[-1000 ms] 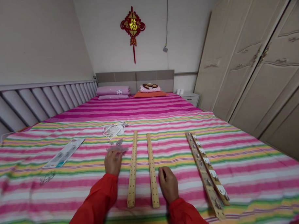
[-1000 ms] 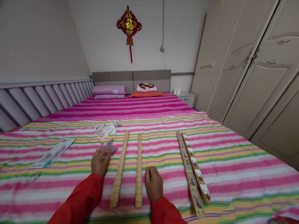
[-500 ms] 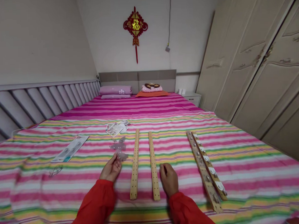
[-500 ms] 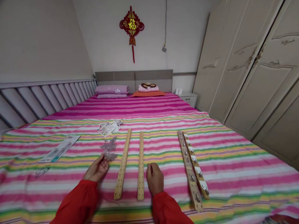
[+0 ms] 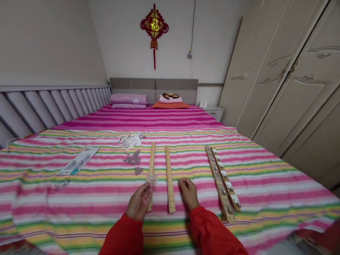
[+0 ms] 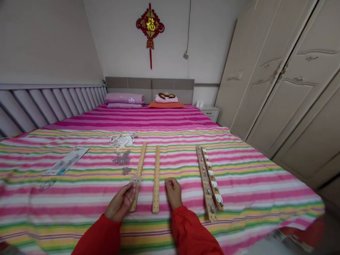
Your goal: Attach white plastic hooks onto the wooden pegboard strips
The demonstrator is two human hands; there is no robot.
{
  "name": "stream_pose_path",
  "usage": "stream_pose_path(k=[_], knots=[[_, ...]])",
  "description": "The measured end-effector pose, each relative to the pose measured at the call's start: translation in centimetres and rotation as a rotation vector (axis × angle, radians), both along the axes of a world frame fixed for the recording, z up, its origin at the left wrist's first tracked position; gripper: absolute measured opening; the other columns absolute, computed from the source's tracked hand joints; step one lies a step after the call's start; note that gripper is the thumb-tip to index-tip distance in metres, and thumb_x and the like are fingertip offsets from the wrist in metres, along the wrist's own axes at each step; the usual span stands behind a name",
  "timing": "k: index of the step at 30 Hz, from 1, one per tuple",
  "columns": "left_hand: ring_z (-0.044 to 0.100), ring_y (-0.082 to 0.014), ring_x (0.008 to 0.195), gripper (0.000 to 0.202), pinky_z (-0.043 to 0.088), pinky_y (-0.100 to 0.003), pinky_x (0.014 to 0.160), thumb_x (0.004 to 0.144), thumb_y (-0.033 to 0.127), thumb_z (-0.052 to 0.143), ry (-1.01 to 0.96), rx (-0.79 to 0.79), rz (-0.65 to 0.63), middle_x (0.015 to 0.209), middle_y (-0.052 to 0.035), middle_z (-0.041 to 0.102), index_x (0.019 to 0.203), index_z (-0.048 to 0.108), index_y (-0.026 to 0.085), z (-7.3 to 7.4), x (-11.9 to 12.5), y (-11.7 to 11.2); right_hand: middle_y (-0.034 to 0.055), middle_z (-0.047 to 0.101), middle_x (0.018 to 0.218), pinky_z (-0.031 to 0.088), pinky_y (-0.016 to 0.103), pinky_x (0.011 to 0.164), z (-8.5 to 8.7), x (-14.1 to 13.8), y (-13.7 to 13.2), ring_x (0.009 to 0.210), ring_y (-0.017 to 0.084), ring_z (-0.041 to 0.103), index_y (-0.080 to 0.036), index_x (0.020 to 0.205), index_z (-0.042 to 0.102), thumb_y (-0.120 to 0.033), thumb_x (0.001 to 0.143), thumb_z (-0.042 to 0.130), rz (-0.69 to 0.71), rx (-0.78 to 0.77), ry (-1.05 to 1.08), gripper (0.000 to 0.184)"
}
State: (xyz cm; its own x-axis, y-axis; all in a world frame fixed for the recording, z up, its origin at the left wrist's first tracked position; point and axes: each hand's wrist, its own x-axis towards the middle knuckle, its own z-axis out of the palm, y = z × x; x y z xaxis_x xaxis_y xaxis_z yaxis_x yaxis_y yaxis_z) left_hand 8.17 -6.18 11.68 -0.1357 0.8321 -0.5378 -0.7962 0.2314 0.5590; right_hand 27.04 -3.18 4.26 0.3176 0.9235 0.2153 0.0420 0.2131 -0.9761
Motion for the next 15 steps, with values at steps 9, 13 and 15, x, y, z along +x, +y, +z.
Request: stream_pose_path(k=[9,13,15], knots=[[0.069,-0.0104,0.069,0.021,0.057,-0.018,0.068,0.083,-0.001,0.045,-0.101,0.0,-0.035,0.07,-0.0051,0.07,0.075,0.058,0.013,-1.1,4.4,-2.5,-0.0018,0.057,0.055,0.032,0.022,0.04,2.7,-2.3,-5.7,0.044,0.01,0.042,-0.016,0.074,0.067,-0.044,0.062,0.074,0.249,-0.142,0.301,0.031],[0.069,-0.012,0.075,0.017,0.056,-0.021,0.076,0.079,0.0,0.052,-0.042,0.083,-0.087,0.077,-0.0069,0.071,0.072,0.061,0.013,-2.7,5.4,-3.5,-0.0044,0.054,0.049,0.026,0.021,0.037,3.9,-2.4,-6.3,0.038,0.007,0.036,-0.016,0.078,0.068,-0.047,0.061,0.075,0.279,-0.15,0.367,0.036],[0.069,-0.0128,0.076,0.015,0.056,-0.023,0.078,0.077,0.001,0.056,-0.011,0.122,-0.1,0.077,-0.0076,0.071,0.07,0.062,0.012,-3.2,5.4,-3.9,-0.0068,0.048,0.043,0.024,0.02,0.036,4.1,-2.3,-6.4,0.036,0.007,0.033,-0.016,0.078,0.066,-0.049,0.064,0.072,0.265,-0.16,0.41,0.036]])
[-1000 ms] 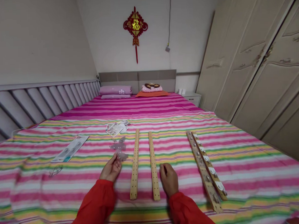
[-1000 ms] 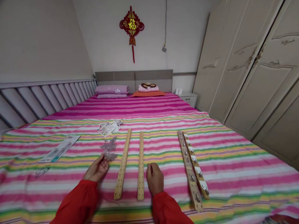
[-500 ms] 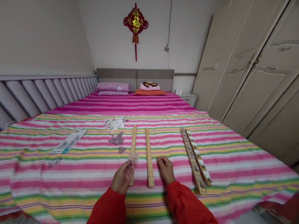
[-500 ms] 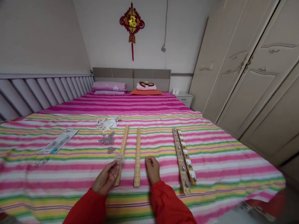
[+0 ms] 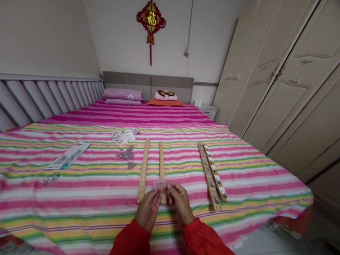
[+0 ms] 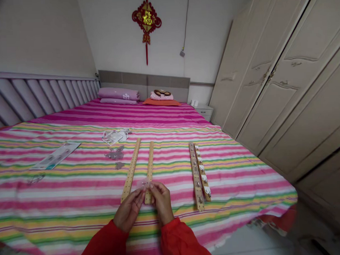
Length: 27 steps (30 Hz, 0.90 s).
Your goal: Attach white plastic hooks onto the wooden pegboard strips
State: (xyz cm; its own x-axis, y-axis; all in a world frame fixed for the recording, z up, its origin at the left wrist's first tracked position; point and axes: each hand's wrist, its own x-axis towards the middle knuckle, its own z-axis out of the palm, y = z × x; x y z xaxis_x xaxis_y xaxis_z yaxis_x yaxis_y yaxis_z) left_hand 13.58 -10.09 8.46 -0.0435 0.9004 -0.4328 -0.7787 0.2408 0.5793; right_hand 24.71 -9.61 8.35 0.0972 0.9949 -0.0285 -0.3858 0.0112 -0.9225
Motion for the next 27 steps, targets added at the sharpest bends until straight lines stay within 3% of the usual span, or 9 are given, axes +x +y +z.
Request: stream_pose_path(k=[4,11,16,20,23,27], knots=[[0.069,-0.013,0.074,0.016,0.056,-0.021,0.072,0.077,0.0,0.056,0.014,0.044,-0.035,0.076,-0.0083,0.072,0.069,0.063,0.011,-0.2,-0.1,-0.5,-0.0097,0.039,0.037,0.022,0.019,0.036,0.3,0.1,-0.3,0.034,0.006,0.03,-0.017,0.077,0.064,-0.049,0.068,0.069,-0.003,-0.046,0.025,0.034],[0.066,-0.0088,0.064,0.022,0.053,-0.016,0.063,0.079,-0.004,0.052,-0.056,-0.056,-0.014,0.069,-0.0037,0.069,0.07,0.063,0.013,-0.2,0.8,-0.7,-0.0059,0.052,0.049,0.029,0.02,0.039,1.4,-0.1,-0.9,0.04,0.007,0.04,-0.017,0.082,0.064,-0.048,0.063,0.074,0.016,-0.001,-0.02,0.038],[0.061,-0.0051,0.057,0.018,0.05,-0.012,0.056,0.078,-0.002,0.055,-0.09,-0.059,-0.06,0.069,-0.0014,0.066,0.076,0.064,0.014,-0.5,1.4,-1.2,-0.0065,0.046,0.046,0.03,0.021,0.039,1.2,0.2,-1.1,0.04,0.008,0.038,-0.018,0.067,0.058,-0.051,0.072,0.064,-0.083,0.06,-0.137,0.033],[0.06,-0.0047,0.056,0.015,0.049,-0.012,0.055,0.072,-0.001,0.063,-0.029,-0.052,-0.117,0.065,0.0001,0.063,0.07,0.062,0.014,-0.4,1.4,-1.7,-0.0065,0.045,0.047,0.029,0.022,0.039,1.0,0.9,-0.7,0.04,0.008,0.037,-0.018,0.066,0.057,-0.05,0.075,0.061,-0.111,0.079,-0.214,0.033],[0.06,-0.0062,0.058,0.015,0.047,-0.014,0.054,0.064,0.004,0.072,0.068,-0.032,-0.179,0.065,-0.0004,0.064,0.07,0.062,0.013,-0.5,1.1,-1.8,-0.0067,0.045,0.047,0.028,0.021,0.039,1.0,1.8,-0.2,0.039,0.008,0.037,-0.018,0.065,0.057,-0.051,0.074,0.062,-0.097,0.091,-0.243,0.034],[0.061,-0.0092,0.064,0.024,0.047,-0.017,0.058,0.058,0.024,0.079,0.226,0.006,-0.157,0.071,-0.0025,0.067,0.074,0.065,0.013,-0.4,0.0,-1.2,-0.0064,0.047,0.048,0.026,0.021,0.039,1.0,2.8,0.6,0.038,0.007,0.035,-0.018,0.062,0.055,-0.051,0.072,0.063,-0.053,0.087,-0.259,0.035]])
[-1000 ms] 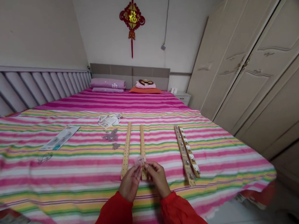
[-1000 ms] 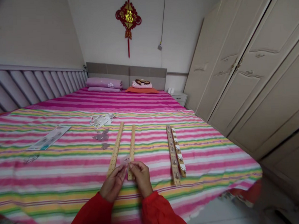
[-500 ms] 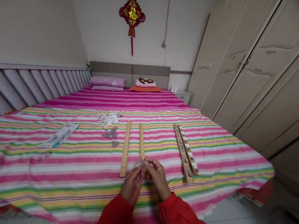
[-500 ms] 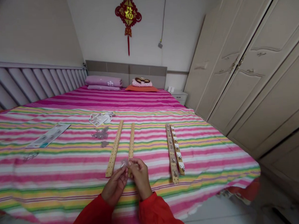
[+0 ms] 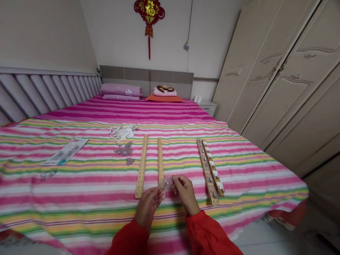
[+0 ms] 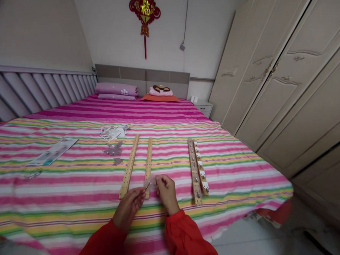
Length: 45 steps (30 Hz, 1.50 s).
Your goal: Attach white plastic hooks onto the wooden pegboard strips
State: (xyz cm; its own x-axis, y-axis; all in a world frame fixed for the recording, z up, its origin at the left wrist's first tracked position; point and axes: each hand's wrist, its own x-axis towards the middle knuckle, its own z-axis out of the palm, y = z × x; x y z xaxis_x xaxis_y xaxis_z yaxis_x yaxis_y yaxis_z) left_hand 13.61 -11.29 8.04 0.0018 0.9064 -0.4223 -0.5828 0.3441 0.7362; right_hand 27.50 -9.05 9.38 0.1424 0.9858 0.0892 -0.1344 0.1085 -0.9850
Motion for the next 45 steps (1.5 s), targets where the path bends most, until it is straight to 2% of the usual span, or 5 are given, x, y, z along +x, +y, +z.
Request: stream_pose_path(k=[4,7,14,29,45], knots=[[0.057,-0.0079,0.061,0.036,0.044,-0.018,0.057,0.055,0.039,0.079,0.253,0.187,-0.048,0.066,-0.0001,0.065,0.077,0.067,0.013,0.4,-0.9,1.0,-0.0073,0.043,0.044,0.023,0.021,0.039,0.2,0.3,0.5,0.038,0.007,0.033,-0.017,0.06,0.055,-0.049,0.072,0.063,0.089,0.01,-0.047,0.035],[0.053,-0.0073,0.055,0.039,0.042,-0.018,0.053,0.05,0.04,0.081,0.362,0.212,-0.111,0.061,0.0003,0.063,0.074,0.066,0.012,0.6,-1.0,1.6,-0.0073,0.044,0.044,0.024,0.021,0.039,0.4,0.1,0.9,0.038,0.007,0.034,-0.017,0.06,0.057,-0.048,0.071,0.065,0.108,0.018,-0.053,0.034],[0.048,-0.005,0.047,0.04,0.038,-0.017,0.049,0.039,0.037,0.081,0.242,0.072,-0.051,0.049,0.0042,0.056,0.064,0.06,0.013,0.0,-0.3,1.9,-0.0068,0.051,0.04,0.03,0.019,0.037,-0.8,-0.8,1.4,0.034,0.007,0.04,-0.016,0.07,0.061,-0.048,0.068,0.068,0.115,-0.106,0.141,0.033],[0.054,-0.0134,0.051,0.032,0.04,-0.024,0.05,0.05,0.044,0.07,0.567,0.182,-0.047,0.05,0.0016,0.057,0.062,0.059,0.017,-2.4,-0.5,2.1,-0.0061,0.051,0.04,0.03,0.02,0.037,-4.2,-2.0,2.1,0.036,0.008,0.041,-0.017,0.055,0.058,-0.037,0.057,0.072,0.016,-0.133,0.106,0.024],[0.053,-0.0147,0.051,0.03,0.039,-0.025,0.05,0.046,0.043,0.067,0.577,0.116,-0.024,0.045,0.0032,0.052,0.058,0.056,0.019,-1.6,-0.1,1.8,-0.0067,0.051,0.038,0.033,0.019,0.032,-4.7,-2.3,2.0,0.031,0.007,0.042,-0.017,0.058,0.057,-0.04,0.055,0.073,0.005,-0.21,0.134,0.028]])
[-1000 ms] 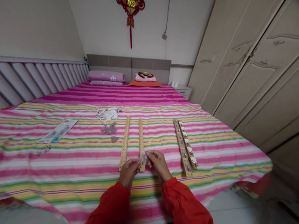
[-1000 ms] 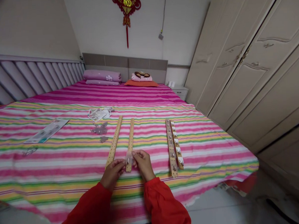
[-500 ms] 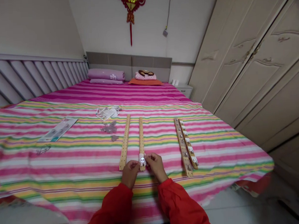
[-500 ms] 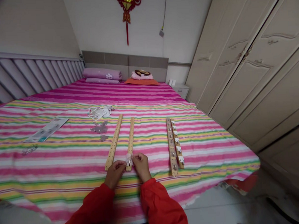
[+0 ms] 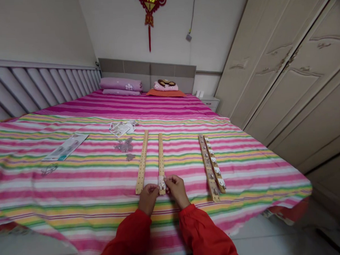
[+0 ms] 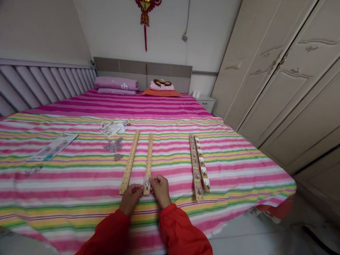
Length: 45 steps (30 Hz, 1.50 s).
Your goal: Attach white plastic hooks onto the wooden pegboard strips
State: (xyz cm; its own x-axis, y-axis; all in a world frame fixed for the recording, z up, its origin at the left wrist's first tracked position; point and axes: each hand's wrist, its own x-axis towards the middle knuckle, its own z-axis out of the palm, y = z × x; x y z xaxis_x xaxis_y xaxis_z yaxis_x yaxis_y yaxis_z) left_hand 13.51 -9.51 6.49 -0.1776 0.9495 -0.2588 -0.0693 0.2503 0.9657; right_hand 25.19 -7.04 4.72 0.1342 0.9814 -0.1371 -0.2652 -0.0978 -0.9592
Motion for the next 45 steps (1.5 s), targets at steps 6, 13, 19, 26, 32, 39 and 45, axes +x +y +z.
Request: stream_pose_path(k=[6,13,19,26,32,39,45], knots=[[0.054,-0.0147,0.051,0.031,0.041,-0.027,0.054,0.046,0.044,0.07,0.008,0.023,0.012,0.045,0.0022,0.054,0.057,0.057,0.017,-0.9,0.0,0.1,-0.0062,0.052,0.039,0.033,0.019,0.033,-0.1,0.1,0.0,0.032,0.007,0.042,-0.017,0.059,0.057,-0.039,0.056,0.073,0.003,0.009,0.0,0.027],[0.058,-0.0172,0.059,0.034,0.043,-0.027,0.056,0.051,0.046,0.068,0.047,0.007,-0.027,0.055,-0.002,0.062,0.063,0.063,0.015,-2.7,-0.1,0.6,-0.0063,0.053,0.041,0.033,0.019,0.032,-0.2,0.0,0.0,0.031,0.007,0.043,-0.017,0.061,0.055,-0.041,0.053,0.075,-0.016,-0.002,0.001,0.032],[0.061,-0.0194,0.067,0.033,0.036,-0.024,0.051,0.058,0.047,0.063,0.084,-0.196,-0.118,0.061,-0.0041,0.064,0.068,0.065,0.015,-2.7,-0.4,0.9,-0.0068,0.051,0.038,0.032,0.02,0.032,-0.1,-0.1,-0.5,0.03,0.008,0.042,-0.018,0.062,0.054,-0.05,0.056,0.073,-0.017,0.007,-0.051,0.037],[0.055,-0.0171,0.064,0.033,0.035,-0.023,0.051,0.057,0.048,0.062,0.116,-0.14,-0.113,0.059,-0.003,0.061,0.062,0.063,0.016,-3.3,-0.4,1.0,-0.0053,0.044,0.031,0.024,0.019,0.028,-0.7,0.2,-2.0,0.027,0.008,0.039,-0.019,0.049,0.051,-0.054,0.066,0.063,0.057,-0.122,-0.129,0.041],[0.061,-0.019,0.073,0.033,0.039,-0.024,0.056,0.057,0.047,0.065,0.036,-0.185,-0.127,0.068,-0.003,0.066,0.068,0.063,0.017,-2.4,-0.1,1.1,-0.0029,0.051,0.037,0.019,0.018,0.028,-0.3,0.2,-2.3,0.029,0.007,0.04,-0.016,0.052,0.055,-0.04,0.061,0.066,0.084,-0.207,0.106,0.027],[0.053,-0.0112,0.049,0.032,0.046,-0.026,0.057,0.051,0.041,0.075,-0.167,-0.225,-0.18,0.047,0.0025,0.054,0.055,0.056,0.015,0.0,0.7,2.5,-0.0046,0.047,0.035,0.018,0.018,0.03,-0.3,0.4,-2.4,0.028,0.005,0.036,-0.016,0.05,0.054,-0.034,0.057,0.066,0.067,-0.195,0.167,0.023],[0.057,-0.0132,0.052,0.028,0.049,-0.028,0.058,0.048,0.031,0.077,-0.241,-0.299,-0.216,0.05,0.001,0.056,0.06,0.058,0.014,0.9,0.9,3.0,-0.0057,0.044,0.032,0.017,0.019,0.032,-0.5,0.7,-2.6,0.028,0.005,0.032,-0.017,0.051,0.054,-0.03,0.058,0.064,0.084,-0.177,0.168,0.018]])
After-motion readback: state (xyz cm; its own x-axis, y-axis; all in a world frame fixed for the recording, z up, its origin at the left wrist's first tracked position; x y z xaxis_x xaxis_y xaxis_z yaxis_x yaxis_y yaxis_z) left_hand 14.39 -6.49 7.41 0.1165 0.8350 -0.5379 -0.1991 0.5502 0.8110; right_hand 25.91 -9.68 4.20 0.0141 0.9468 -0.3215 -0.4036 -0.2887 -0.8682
